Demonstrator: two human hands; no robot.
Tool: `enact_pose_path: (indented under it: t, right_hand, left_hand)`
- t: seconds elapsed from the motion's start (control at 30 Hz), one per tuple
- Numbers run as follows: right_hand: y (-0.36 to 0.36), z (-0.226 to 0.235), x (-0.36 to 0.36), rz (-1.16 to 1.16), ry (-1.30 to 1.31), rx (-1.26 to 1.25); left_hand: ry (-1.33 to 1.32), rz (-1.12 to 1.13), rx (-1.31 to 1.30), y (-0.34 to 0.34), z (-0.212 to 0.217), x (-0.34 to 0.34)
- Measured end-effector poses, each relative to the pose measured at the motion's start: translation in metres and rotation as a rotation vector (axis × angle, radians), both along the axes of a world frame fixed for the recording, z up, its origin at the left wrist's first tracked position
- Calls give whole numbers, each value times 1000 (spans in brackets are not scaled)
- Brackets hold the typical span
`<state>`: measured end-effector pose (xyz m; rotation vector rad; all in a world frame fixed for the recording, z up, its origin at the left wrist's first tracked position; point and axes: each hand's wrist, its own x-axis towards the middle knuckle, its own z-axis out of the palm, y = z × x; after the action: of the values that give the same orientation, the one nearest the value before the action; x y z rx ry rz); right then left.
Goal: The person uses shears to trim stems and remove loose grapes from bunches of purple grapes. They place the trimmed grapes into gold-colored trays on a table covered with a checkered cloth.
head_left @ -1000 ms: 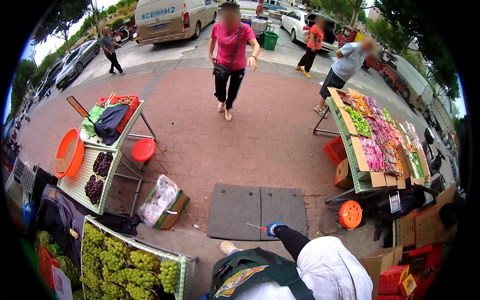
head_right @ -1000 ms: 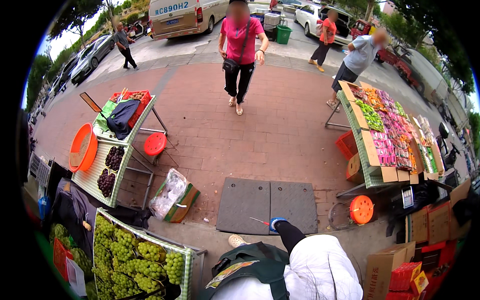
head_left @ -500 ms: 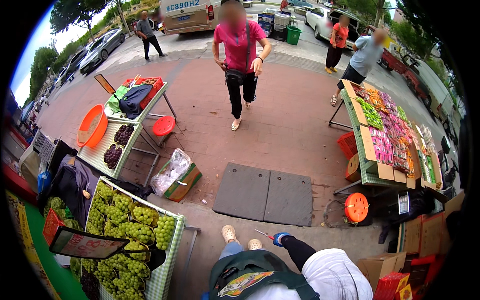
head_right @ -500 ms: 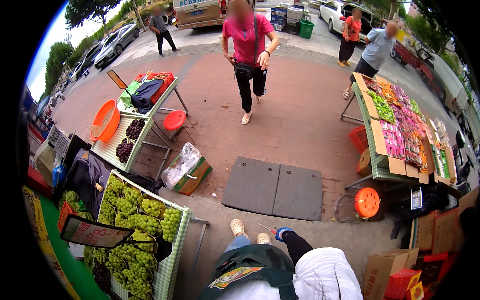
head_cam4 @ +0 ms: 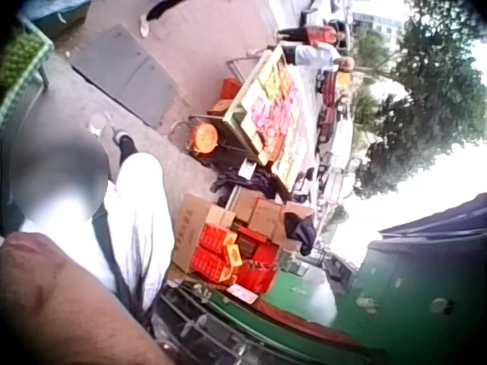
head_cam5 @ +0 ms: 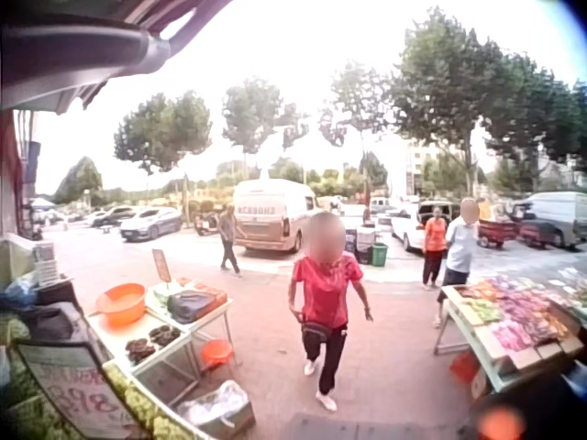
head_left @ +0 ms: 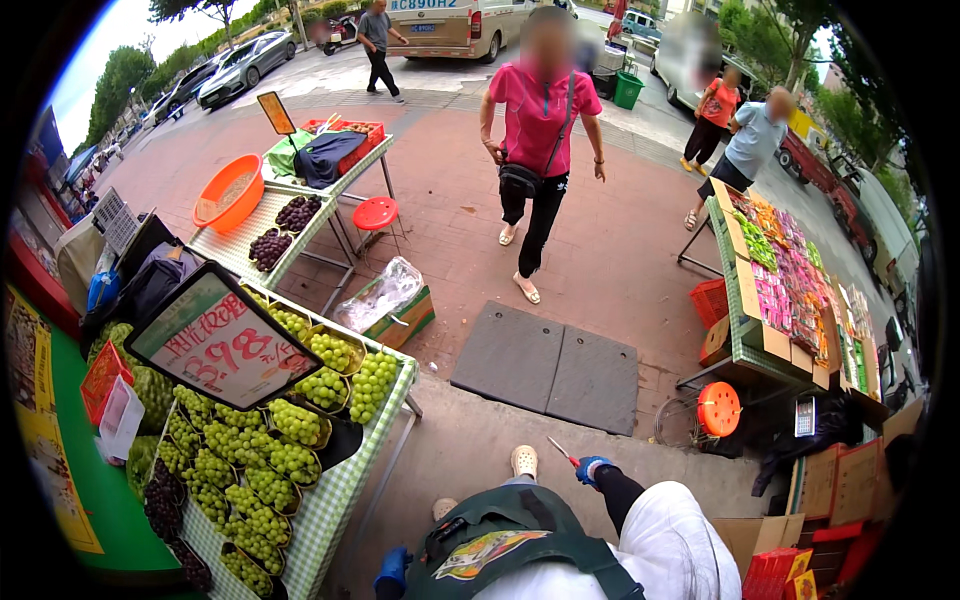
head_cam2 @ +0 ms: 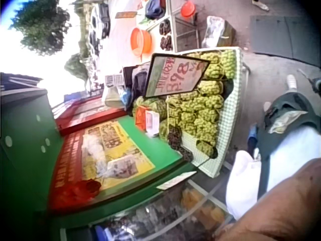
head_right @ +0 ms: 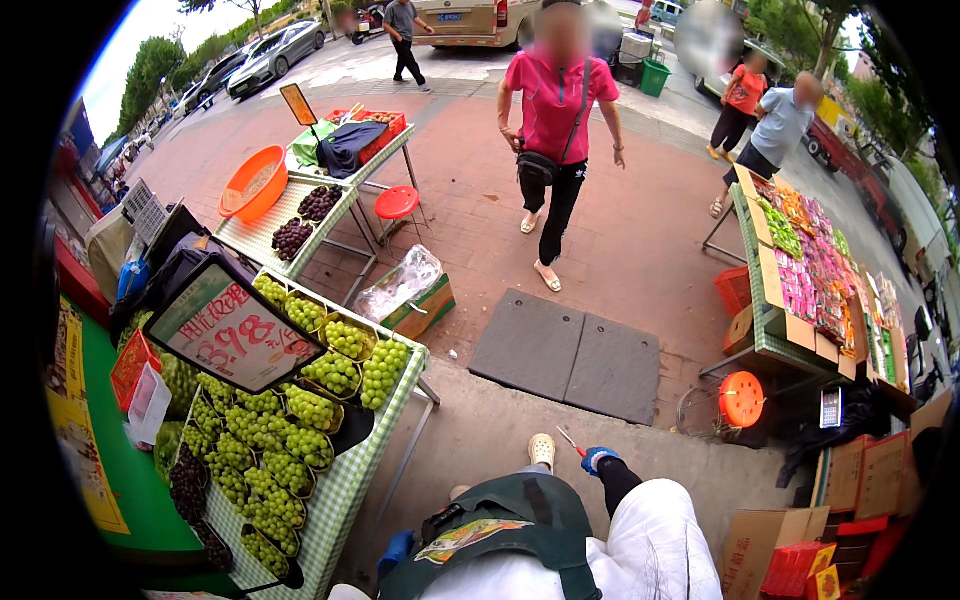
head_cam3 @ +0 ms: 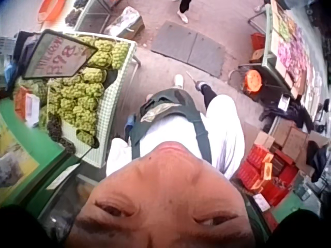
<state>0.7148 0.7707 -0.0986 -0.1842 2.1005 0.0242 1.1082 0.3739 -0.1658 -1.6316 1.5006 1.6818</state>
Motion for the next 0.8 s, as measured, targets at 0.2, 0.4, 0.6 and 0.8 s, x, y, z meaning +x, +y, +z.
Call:
enact_pose_path:
  t: [0.2, 0.4, 0.6, 0.8]
  right_hand:
    - [-99, -19, 91, 107, -132, -189]
    - [-134, -25, 164, -420, -287, -540]
    - [-127, -19, 174, -206, -274, -306]
    - [-63, -57, 167, -461, -246, -268]
  left_hand:
    - [34, 203, -49, -48, 4, 96]
    - [-175, 54, -91, -86, 3, 200]
    - [-314, -75, -309, -104, -35, 280]
    - [-363, 1, -403, -101, 30, 336]
